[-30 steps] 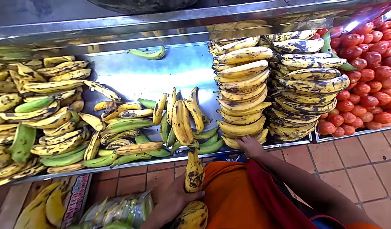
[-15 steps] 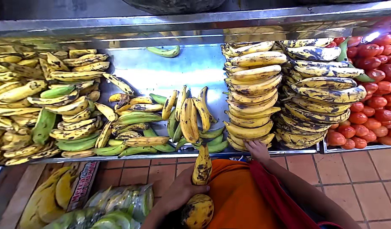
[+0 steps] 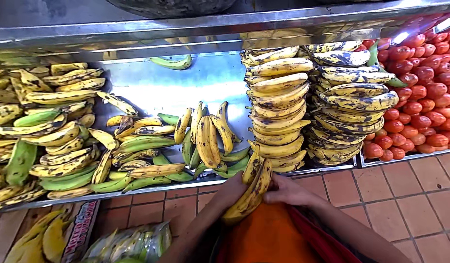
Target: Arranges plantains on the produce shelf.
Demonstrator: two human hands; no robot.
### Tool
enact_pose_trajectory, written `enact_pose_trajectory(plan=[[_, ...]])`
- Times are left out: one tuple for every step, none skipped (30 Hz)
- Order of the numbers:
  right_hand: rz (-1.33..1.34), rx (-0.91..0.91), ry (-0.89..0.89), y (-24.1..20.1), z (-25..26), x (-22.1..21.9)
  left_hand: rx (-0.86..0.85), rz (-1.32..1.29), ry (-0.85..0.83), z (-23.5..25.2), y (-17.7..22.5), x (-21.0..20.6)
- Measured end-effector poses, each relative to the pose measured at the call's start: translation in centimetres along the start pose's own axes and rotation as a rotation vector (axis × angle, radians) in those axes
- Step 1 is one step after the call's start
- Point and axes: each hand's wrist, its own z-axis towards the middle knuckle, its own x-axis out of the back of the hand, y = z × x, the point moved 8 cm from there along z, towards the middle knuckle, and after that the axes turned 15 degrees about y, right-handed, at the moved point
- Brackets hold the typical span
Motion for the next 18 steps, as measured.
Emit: enact_pose_trajectory(plan=[[0.040,-0.079,0.077,0.8,0.6,0.0,0.001,0.038,0.012,0.3,0.4,-0.2],[0.093,-0.152,0.120,1.5,1.0,0.1,0.004,0.079,0.034,0.4,0.9,-0.1],[0.174,-0.219,0.136,2.2,1.1,0.1,0.010,0.113,0.055,0.5,1.4,0.1],[0.282,-0.280,0.154,2.9,1.1,0.3,0.016,0.137,0.074,0.5,1.9,0.3],[0.390,-0.326,0.184,3.7,0.9,0.6,0.015,0.139,0.091,0.6,2.3,0.5],[0.475,-0.346,0.228,4.5,0.5,1.3,0.006,0.123,0.103,0.8,2.5,0.7],[0.538,-0.335,0.280,5.3,0.0,2.2,-0.004,0.105,0.106,0.9,2.7,1.0],[0.585,-0.298,0.338,5.9,-0.7,3.5,-0.015,0.090,0.116,1.0,2.9,1.5],[0.613,-0.250,0.410,6.6,-1.5,5.1,-0.036,0.086,0.142,1.2,3.0,2.4],[0.618,-0.206,0.513,7.2,-2.5,7.0,-0.058,0.085,0.175,1.4,3.1,3.4],[0.624,-0.182,0.632,8.0,-3.8,8.7,-0.081,0.085,0.211,1.5,2.8,4.4],[0.639,-0.182,0.715,8.9,-4.9,10.1,-0.109,0.088,0.243,1.7,2.3,5.2],[0.660,-0.211,0.752,10.0,-5.7,11.1,-0.141,0.097,0.267,2.0,1.5,5.9],[0.676,-0.260,0.765,11.2,-6.0,11.7,-0.167,0.113,0.277,2.4,0.7,6.3],[0.676,-0.319,0.775,12.4,-5.9,12.1,-0.181,0.136,0.273,2.8,-0.2,6.4],[0.666,-0.381,0.792,13.7,-5.7,12.4,-0.189,0.162,0.259,3.1,-0.9,6.3],[0.654,-0.424,0.810,14.7,-5.3,12.6,-0.192,0.183,0.243,3.4,-1.6,5.9],[0.649,-0.441,0.828,15.4,-4.8,12.7,-0.190,0.188,0.229,3.5,-2.2,5.4]])
